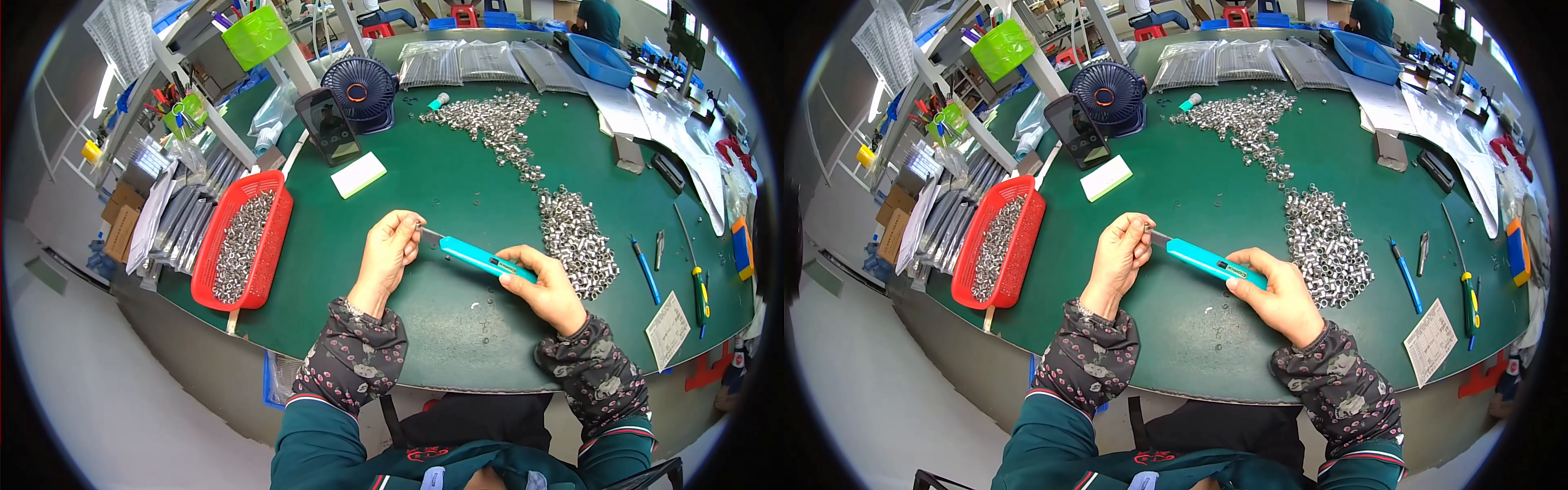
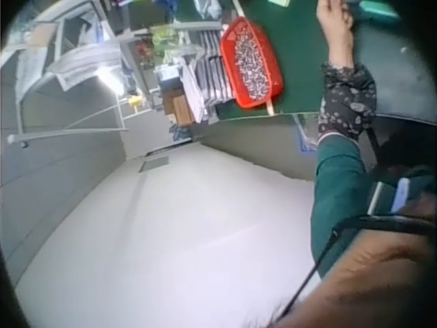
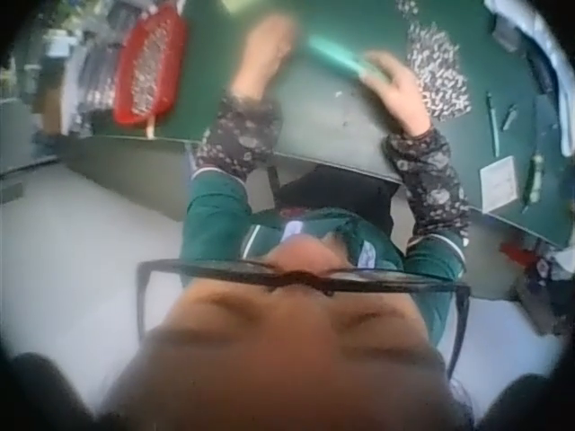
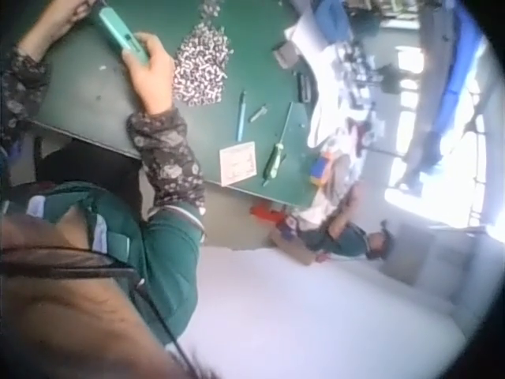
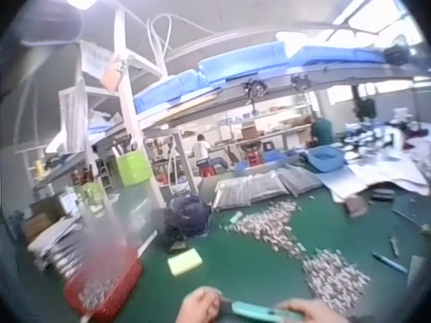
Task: The person is manually cleaning or deburring small metal hardware components using a utility knife at an industrial workbench.
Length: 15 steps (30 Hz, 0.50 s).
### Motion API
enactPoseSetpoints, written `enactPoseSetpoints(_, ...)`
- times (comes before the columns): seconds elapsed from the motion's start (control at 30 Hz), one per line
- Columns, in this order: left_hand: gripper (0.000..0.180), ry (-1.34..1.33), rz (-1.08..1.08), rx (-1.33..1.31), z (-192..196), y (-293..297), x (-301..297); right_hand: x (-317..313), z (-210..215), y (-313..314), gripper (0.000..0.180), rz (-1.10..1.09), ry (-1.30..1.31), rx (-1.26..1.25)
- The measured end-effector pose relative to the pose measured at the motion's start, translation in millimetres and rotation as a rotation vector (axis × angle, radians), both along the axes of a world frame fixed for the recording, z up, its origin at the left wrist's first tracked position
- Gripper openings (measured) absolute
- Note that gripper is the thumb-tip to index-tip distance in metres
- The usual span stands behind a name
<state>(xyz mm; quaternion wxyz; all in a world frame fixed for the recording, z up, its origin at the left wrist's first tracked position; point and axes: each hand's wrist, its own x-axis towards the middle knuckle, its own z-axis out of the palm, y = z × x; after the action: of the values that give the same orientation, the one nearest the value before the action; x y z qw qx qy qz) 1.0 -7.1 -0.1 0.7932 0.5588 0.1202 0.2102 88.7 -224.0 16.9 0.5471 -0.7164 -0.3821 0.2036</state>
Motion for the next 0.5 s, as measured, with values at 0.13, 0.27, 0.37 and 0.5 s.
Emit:
enactPoseSetpoints(0.13, 0.017, -0.005, 0.017, 0.002, 1.3, -2.8, 0.9, -1.1, 1.1, 0.6, 0.027, 0.005, 0.062, 0.014)
enactPoseSetpoints(0.27, 0.017, -0.022, -0.02, 0.037, -0.5, -2.7, 1.2, 2.2, -3.6, -0.2, 0.028, 0.024, 0.062, -0.001)
enactPoseSetpoints(0.37, 0.017, 0.042, -0.026, 0.035, -1.8, -3.3, 1.7, -0.8, 1.5, -1.2, 0.028, -0.018, -0.122, -0.01)
enactPoseSetpoints(0.5, 0.019, 0.052, -0.031, -0.036, -2.9, 0.0, 0.8, -12.7, 11.0, 3.6, 0.032, -0.187, -0.796, 0.041)
